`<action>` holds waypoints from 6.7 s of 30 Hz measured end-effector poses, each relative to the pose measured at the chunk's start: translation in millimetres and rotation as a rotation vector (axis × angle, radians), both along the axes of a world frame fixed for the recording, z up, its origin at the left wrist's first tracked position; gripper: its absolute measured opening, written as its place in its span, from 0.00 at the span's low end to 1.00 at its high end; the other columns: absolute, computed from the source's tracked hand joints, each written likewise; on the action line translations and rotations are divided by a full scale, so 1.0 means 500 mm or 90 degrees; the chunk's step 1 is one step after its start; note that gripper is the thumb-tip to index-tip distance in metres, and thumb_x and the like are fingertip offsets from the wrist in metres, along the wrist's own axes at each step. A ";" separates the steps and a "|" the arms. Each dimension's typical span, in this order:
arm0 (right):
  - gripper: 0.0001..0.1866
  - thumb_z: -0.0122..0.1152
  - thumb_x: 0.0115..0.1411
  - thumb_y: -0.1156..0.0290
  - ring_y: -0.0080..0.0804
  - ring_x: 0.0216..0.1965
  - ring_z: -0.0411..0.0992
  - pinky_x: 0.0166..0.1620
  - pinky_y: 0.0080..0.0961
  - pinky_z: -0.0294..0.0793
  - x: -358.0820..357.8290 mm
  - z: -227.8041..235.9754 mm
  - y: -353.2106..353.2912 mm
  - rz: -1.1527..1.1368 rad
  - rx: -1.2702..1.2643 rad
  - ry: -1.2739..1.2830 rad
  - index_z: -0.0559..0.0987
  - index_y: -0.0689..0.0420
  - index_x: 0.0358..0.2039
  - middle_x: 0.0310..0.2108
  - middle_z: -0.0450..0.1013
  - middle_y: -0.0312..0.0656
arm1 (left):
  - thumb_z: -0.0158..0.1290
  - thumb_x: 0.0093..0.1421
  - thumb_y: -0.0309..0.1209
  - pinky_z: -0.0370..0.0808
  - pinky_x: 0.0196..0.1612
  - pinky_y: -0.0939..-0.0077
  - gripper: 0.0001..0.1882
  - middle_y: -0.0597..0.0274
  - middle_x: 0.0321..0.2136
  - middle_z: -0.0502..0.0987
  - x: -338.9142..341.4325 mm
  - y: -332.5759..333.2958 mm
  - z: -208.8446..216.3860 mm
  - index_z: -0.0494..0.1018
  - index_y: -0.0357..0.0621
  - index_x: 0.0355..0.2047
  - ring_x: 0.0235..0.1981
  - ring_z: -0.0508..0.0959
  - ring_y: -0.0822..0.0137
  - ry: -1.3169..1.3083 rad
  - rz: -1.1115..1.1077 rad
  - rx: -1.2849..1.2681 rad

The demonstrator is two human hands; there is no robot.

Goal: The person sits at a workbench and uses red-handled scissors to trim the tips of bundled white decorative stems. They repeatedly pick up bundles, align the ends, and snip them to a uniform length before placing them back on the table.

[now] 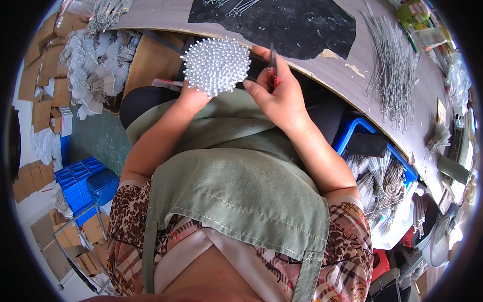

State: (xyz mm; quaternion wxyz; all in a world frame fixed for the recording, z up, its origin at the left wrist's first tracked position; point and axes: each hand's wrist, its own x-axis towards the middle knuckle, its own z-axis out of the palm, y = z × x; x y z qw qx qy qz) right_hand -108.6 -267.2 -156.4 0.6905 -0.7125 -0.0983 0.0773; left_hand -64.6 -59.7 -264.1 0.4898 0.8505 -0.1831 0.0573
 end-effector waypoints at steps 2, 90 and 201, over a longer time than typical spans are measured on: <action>0.21 0.60 0.51 0.79 0.11 0.18 0.53 0.23 0.09 0.54 -0.008 0.002 0.001 -0.043 0.017 -0.047 0.68 0.60 0.46 0.16 0.56 0.25 | 0.54 0.53 0.30 0.68 0.47 0.77 0.19 0.57 0.42 0.74 -0.015 -0.011 0.024 0.68 0.42 0.46 0.45 0.73 0.68 0.010 0.026 -0.107; 0.46 0.73 0.36 0.77 0.11 0.21 0.51 0.28 0.08 0.55 0.008 -0.021 0.001 0.137 0.248 0.056 0.59 0.60 0.57 0.19 0.55 0.22 | 0.47 0.55 0.34 0.71 0.40 0.69 0.12 0.59 0.33 0.76 -0.012 -0.033 -0.028 0.73 0.43 0.37 0.35 0.75 0.62 0.194 -0.156 -0.285; 0.10 0.60 0.55 0.65 0.16 0.22 0.62 0.25 0.11 0.58 0.128 -0.022 0.006 0.178 0.372 0.005 0.69 0.53 0.24 0.20 0.65 0.29 | 0.58 0.44 0.23 0.73 0.32 0.77 0.13 0.61 0.27 0.75 -0.106 -0.035 0.203 0.72 0.35 0.33 0.26 0.75 0.70 0.549 -0.044 -0.551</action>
